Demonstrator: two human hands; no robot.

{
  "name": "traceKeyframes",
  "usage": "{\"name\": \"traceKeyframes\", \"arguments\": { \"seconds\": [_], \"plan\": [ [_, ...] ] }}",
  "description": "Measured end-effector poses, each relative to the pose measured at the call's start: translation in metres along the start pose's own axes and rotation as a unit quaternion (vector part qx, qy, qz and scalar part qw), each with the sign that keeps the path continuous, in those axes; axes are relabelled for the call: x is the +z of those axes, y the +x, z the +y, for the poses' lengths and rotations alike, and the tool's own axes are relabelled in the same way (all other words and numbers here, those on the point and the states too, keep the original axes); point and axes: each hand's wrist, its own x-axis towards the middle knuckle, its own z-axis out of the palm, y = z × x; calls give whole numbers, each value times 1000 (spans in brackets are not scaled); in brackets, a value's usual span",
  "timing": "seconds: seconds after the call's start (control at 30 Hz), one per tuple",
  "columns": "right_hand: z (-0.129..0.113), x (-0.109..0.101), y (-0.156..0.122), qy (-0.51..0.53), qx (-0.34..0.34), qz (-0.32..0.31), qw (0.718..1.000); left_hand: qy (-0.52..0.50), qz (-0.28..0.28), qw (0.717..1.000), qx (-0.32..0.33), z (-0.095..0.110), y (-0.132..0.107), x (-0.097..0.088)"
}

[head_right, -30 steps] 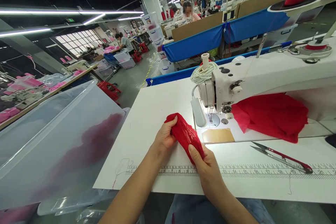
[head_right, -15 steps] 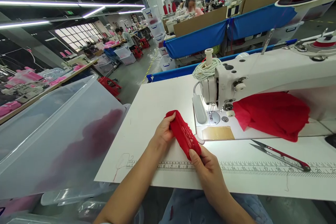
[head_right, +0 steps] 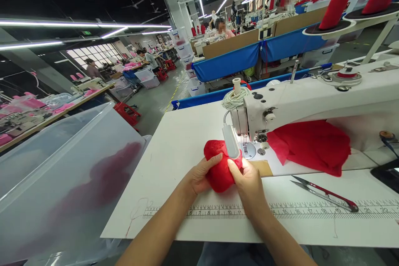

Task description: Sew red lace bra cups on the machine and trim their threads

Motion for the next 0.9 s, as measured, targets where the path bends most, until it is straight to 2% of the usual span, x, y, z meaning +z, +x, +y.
{"name": "traceKeyframes", "arguments": {
  "seconds": [0.13,0.3,0.57,0.73,0.83,0.9],
  "plan": [
    [1,-4,-1,10,41,-15,999,7,79,996,43,-1,1,3],
    [-2,-2,-1,40,74,-25,996,28,56,997,43,-2,1,2],
    [-6,-4,0,122,113,6,986,3,87,994,72,0,0,4],
    [-9,1,-1,106,106,-27,988,-2,81,995,64,1,-3,7],
    [-8,8,-6,82,97,-57,990,-32,113,990,84,-1,-2,8],
    [-5,11,-14,34,63,-67,995,-56,146,983,93,-1,0,6]
  ]
}}
